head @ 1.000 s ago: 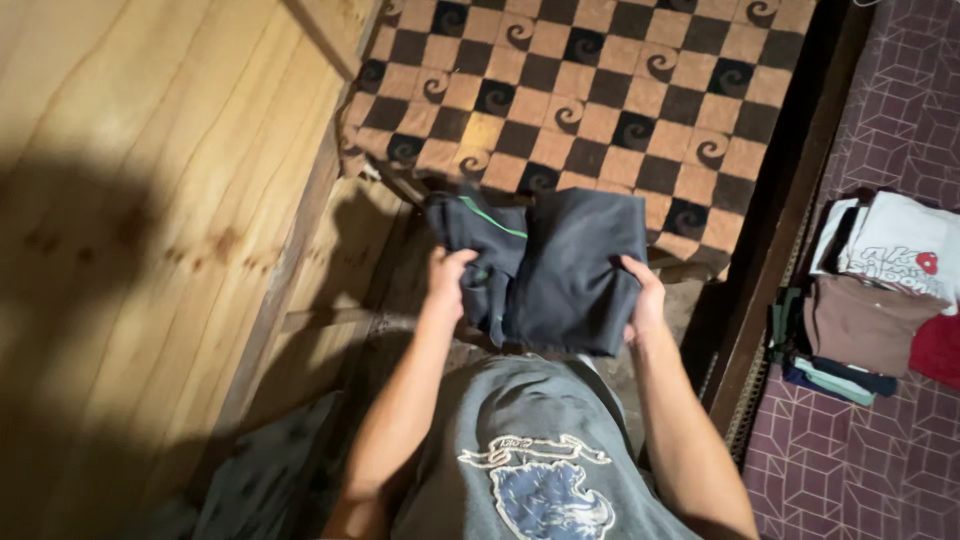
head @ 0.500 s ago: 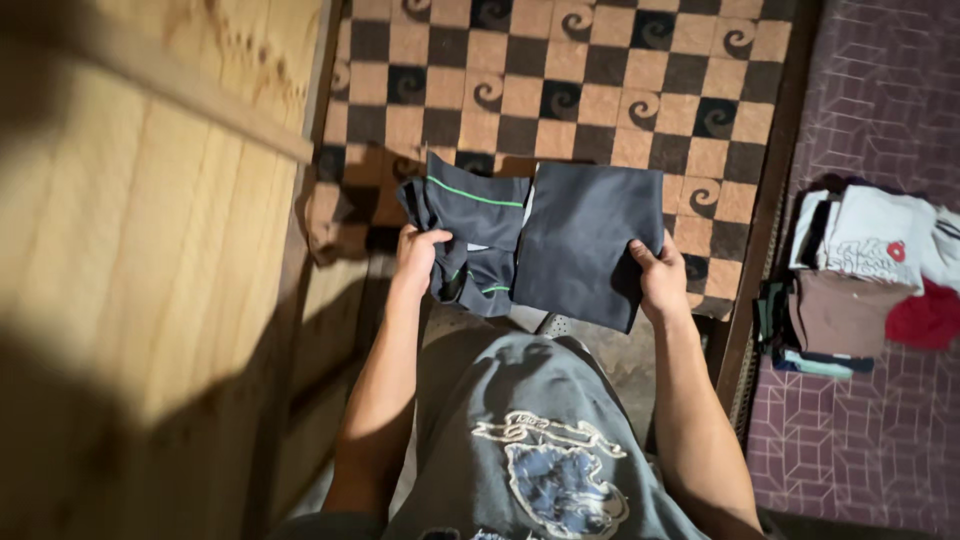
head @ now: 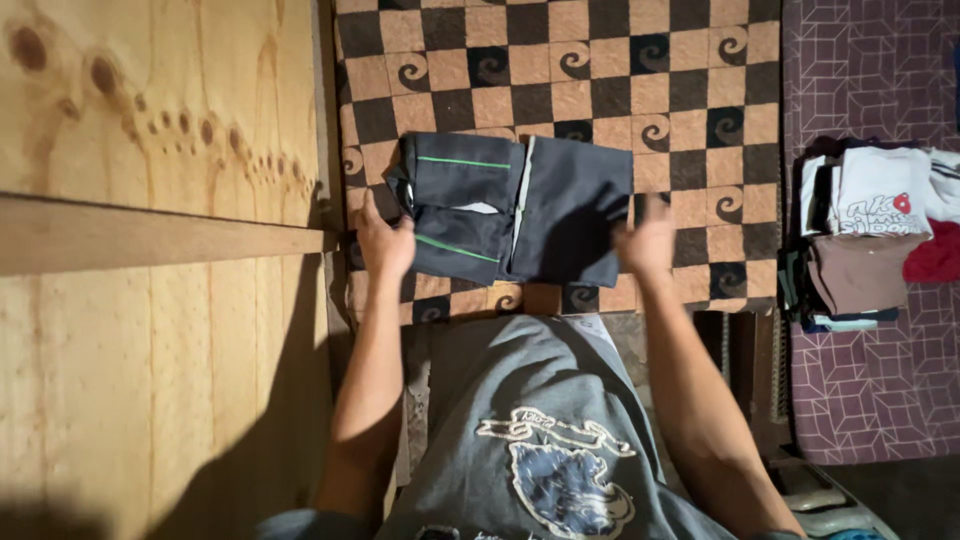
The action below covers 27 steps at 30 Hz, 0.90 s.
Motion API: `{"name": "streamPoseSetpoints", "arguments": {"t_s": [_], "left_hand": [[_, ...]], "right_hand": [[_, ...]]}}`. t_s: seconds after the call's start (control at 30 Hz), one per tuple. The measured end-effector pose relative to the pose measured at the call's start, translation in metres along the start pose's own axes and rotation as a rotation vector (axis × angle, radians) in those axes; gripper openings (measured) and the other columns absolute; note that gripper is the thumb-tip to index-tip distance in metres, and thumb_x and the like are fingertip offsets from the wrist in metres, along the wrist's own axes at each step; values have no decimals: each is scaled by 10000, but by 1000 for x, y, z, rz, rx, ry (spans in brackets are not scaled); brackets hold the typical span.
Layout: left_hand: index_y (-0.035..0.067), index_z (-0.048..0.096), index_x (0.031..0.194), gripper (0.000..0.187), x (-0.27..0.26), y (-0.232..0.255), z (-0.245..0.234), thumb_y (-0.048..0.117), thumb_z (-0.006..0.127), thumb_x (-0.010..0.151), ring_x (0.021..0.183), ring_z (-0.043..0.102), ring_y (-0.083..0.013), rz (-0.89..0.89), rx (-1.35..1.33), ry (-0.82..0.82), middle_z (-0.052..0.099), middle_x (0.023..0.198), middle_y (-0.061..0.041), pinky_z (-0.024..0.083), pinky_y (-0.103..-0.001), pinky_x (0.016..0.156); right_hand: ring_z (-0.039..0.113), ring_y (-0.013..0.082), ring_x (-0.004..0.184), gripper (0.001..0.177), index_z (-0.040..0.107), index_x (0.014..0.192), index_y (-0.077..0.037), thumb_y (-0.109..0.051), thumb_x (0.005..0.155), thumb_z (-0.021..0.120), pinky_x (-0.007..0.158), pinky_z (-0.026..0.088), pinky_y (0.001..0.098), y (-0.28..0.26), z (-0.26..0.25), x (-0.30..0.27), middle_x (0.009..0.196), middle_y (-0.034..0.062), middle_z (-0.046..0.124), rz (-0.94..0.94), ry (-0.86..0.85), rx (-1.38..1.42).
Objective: The person folds several clean garments one by one on a checkered folding board, including a brown t-shirt, a dark blue t-shirt, a red and black graphic t-shirt, a pink hoodie, and a black and green athletic top. Each item is smoothed, folded into a compact rectangle, and placed on a nearby bed.
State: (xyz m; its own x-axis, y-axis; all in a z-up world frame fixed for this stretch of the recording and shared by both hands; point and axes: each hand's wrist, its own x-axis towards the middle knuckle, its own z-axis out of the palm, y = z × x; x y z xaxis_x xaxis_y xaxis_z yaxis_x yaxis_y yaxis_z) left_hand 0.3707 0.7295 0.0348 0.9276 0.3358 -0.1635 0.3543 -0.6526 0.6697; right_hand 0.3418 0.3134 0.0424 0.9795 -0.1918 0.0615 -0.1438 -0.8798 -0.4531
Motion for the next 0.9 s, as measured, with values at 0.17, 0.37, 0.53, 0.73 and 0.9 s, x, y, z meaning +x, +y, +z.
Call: {"name": "streamPoseSetpoints", "arguments": {"t_s": [0.17, 0.37, 0.53, 0.73, 0.9], "left_hand": [[125, 474, 1529, 691, -53, 14, 39, 382, 685, 923, 1535, 165, -474, 230, 379, -17, 293, 1639, -241, 195, -638, 1210], [139, 555, 1473, 674, -78, -2, 56, 469, 715, 908, 1520, 231, -444, 364, 383, -53, 363, 1617, -202, 183, -654, 1198], [147, 639, 1366, 611, -66, -14, 59, 426, 771, 839, 1494, 302, -424, 348, 321, -65, 457, 1562, -174, 227, -628, 1200], [185, 720, 1187, 282, -57, -9, 64, 279, 781, 928, 1515, 453, -364, 230, 278, 85, 594, 1470, -44, 379, -513, 1287], [27, 594, 1353, 587, -42, -1, 50, 261, 807, 859, 1412, 420, -457, 70, 95, 320, 498, 1484, -227, 350, -536, 1165]], "right_hand": [[453, 516, 1281, 727, 563, 1422, -131, -182, 726, 763, 1001, 415, 557, -87, 68, -32, 1505, 321, 404, -184, -358, -24], [538, 491, 1229, 412, 662, 1334, -95, -149, 925, 657, 1046, 498, 518, -89, 80, -25, 1453, 245, 559, -442, -255, -109], [673, 401, 1040, 316, 770, 1116, -62, -38, 833, 632, 929, 547, 416, -8, 50, -9, 1150, 219, 699, -252, -53, 218], [714, 261, 870, 422, 737, 1234, -79, -45, 830, 619, 803, 546, 361, 133, -16, -26, 1015, 189, 750, 554, 47, 323], [670, 202, 848, 434, 613, 1334, -54, -170, 917, 644, 676, 560, 338, 207, -41, -68, 1055, 97, 701, 942, 348, 870]]}}
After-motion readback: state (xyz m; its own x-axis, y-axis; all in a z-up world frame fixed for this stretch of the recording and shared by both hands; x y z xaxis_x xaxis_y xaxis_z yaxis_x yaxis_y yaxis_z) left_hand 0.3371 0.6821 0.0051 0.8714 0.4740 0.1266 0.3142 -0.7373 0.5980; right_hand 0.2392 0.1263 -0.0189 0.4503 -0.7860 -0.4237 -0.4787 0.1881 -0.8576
